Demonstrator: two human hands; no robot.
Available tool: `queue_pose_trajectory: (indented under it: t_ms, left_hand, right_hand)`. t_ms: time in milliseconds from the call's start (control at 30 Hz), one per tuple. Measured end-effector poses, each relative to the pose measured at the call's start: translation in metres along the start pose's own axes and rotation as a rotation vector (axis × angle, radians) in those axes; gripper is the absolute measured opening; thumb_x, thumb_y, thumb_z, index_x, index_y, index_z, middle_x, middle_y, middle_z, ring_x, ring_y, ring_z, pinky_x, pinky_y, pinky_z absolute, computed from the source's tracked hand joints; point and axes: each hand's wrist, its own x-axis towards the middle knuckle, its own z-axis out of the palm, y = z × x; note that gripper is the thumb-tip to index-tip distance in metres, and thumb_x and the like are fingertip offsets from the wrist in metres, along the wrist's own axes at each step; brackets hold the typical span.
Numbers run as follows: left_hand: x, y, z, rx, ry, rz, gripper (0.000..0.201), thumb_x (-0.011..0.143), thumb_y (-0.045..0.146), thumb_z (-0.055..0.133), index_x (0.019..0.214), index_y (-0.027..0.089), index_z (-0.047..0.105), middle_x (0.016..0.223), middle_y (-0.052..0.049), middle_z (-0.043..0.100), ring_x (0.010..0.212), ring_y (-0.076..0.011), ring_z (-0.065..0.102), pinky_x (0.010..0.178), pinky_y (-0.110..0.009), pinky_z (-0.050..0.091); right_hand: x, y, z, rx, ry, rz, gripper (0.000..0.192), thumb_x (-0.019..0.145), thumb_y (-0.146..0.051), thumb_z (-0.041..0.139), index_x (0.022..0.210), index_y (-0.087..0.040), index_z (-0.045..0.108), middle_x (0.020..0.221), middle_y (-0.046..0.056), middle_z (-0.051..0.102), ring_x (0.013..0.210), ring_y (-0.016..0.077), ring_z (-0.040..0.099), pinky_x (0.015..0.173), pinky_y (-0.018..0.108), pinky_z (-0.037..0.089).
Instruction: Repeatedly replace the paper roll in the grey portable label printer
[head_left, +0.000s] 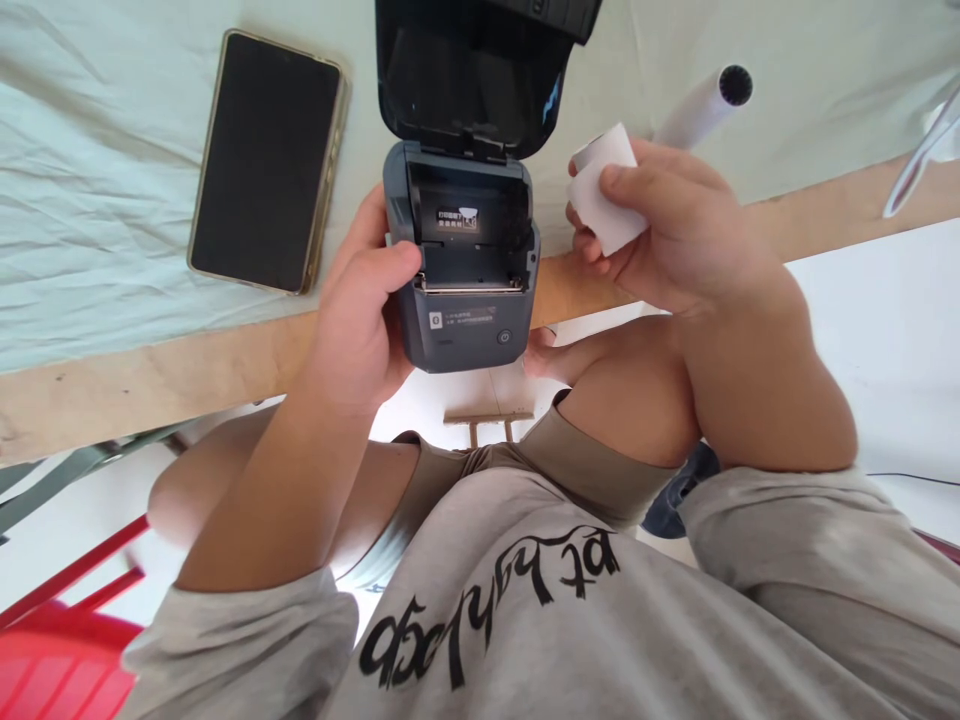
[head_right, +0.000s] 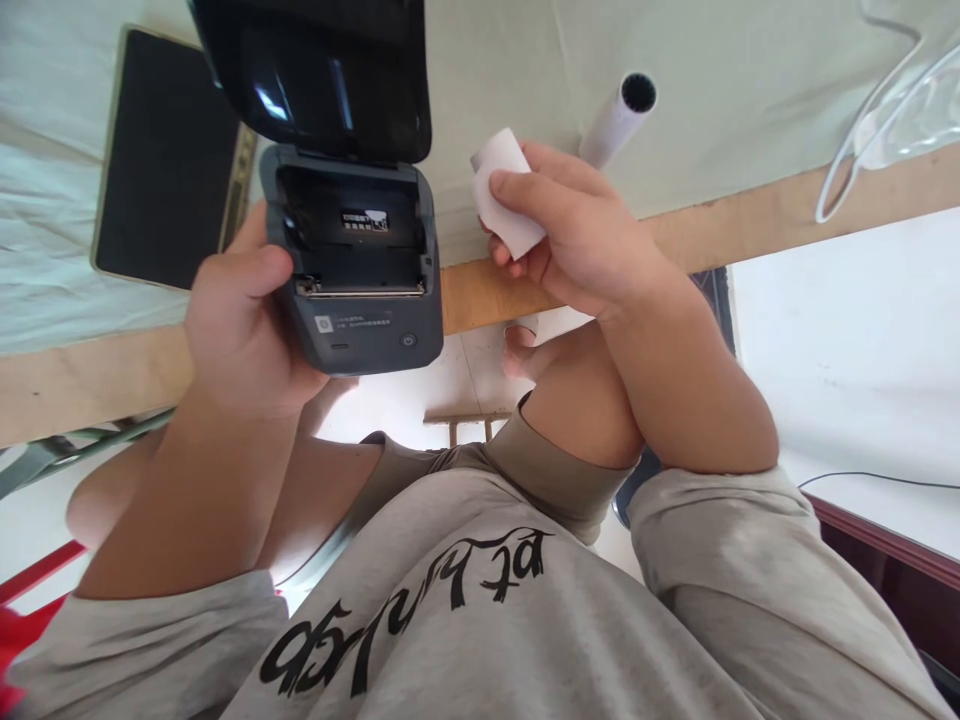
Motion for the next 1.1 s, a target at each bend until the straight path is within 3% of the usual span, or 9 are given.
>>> queue_pose_trajectory:
  t_ms: [267,367,433,500,567,633,700,867,1100]
  left_hand:
    - [-0.002,0.001,0.001,0.028,0.023,-0.012,0.028,0.086,0.023,0.057,0.112,0.018,0.068,0.099,-0.002,0.073,0.081,-0.0160,0.070,0.070,-0.028,0.058]
    - [-0.002,0.000,0.002,0.025,0.031,-0.013,0.031,0.085,0.021,0.058,0.115,0.017,0.067,0.100,-0.003,0.071,0.082,-0.0157,0.069,0.066,-0.026,0.058]
    - [-0.002,-0.001,0.002,0.011,0.032,-0.015,0.032,0.085,0.020,0.060,0.116,0.018,0.066,0.100,-0.002,0.072,0.081,-0.0155,0.070,0.064,-0.026,0.058]
    - [-0.002,0.000,0.003,-0.009,0.026,-0.023,0.032,0.085,0.019,0.060,0.116,0.018,0.066,0.099,-0.002,0.073,0.082,-0.0157,0.071,0.064,-0.026,0.058]
    - [-0.002,0.000,0.002,-0.020,0.034,-0.023,0.032,0.085,0.020,0.059,0.116,0.017,0.066,0.097,-0.002,0.073,0.081,-0.0156,0.071,0.065,-0.025,0.058]
    - [-0.002,0.000,0.001,-0.015,0.041,-0.012,0.032,0.085,0.021,0.059,0.116,0.016,0.066,0.099,-0.003,0.073,0.082,-0.0160,0.071,0.067,-0.026,0.057]
    - [-0.001,-0.001,0.000,-0.005,0.037,0.000,0.033,0.085,0.022,0.062,0.117,0.017,0.066,0.101,-0.002,0.072,0.083,-0.0169,0.071,0.069,-0.028,0.057]
    - [-0.001,-0.003,-0.002,0.020,0.019,0.029,0.033,0.085,0.028,0.063,0.117,0.019,0.067,0.103,-0.003,0.071,0.096,-0.0215,0.073,0.072,-0.029,0.057]
    - [-0.003,-0.003,-0.005,0.011,-0.004,0.006,0.034,0.085,0.023,0.065,0.119,0.018,0.066,0.099,-0.002,0.073,0.098,-0.0206,0.073,0.083,-0.030,0.058]
  right_hand:
    - [0.003,-0.002,0.000,-0.042,0.016,0.050,0.044,0.078,-0.052,0.069,0.109,-0.022,0.062,0.088,0.005,0.060,0.079,0.0140,0.063,0.052,0.023,0.046]
    - [-0.001,-0.005,0.005,-0.083,0.061,-0.046,0.037,0.083,-0.049,0.063,0.108,-0.023,0.059,0.087,0.003,0.057,0.067,0.0106,0.054,0.048,0.023,0.037]
    - [-0.007,-0.008,0.010,-0.146,0.107,-0.173,0.026,0.084,-0.033,0.063,0.109,-0.025,0.058,0.086,0.001,0.054,0.062,0.0075,0.047,0.051,0.023,0.036]
    - [-0.015,-0.010,0.018,-0.334,0.135,-0.309,0.030,0.085,-0.019,0.059,0.114,-0.027,0.060,0.097,0.000,0.058,0.069,0.0076,0.051,0.062,0.025,0.046]
    - [-0.022,-0.011,0.025,-0.611,0.146,-0.502,0.037,0.088,-0.019,0.055,0.124,-0.026,0.062,0.116,0.000,0.063,0.093,0.0107,0.061,0.087,0.028,0.059]
    - [-0.025,-0.011,0.032,-0.870,0.139,-0.712,0.041,0.096,-0.028,0.052,0.136,-0.024,0.059,0.132,-0.001,0.063,0.123,0.0118,0.060,0.115,0.029,0.055]
    - [-0.024,-0.010,0.037,-0.953,0.088,-0.843,0.042,0.103,-0.036,0.049,0.142,-0.023,0.056,0.139,-0.002,0.061,0.135,0.0083,0.056,0.125,0.025,0.048]
    - [-0.014,-0.008,0.043,-1.044,0.035,-0.762,0.026,0.100,-0.029,0.054,0.124,-0.024,0.060,0.126,0.000,0.067,0.121,0.0109,0.067,0.104,0.027,0.059]
    - [-0.008,-0.004,0.045,-1.188,0.078,-0.758,0.017,0.096,-0.022,0.050,0.107,-0.027,0.061,0.113,-0.002,0.070,0.115,0.0182,0.070,0.095,0.035,0.057]
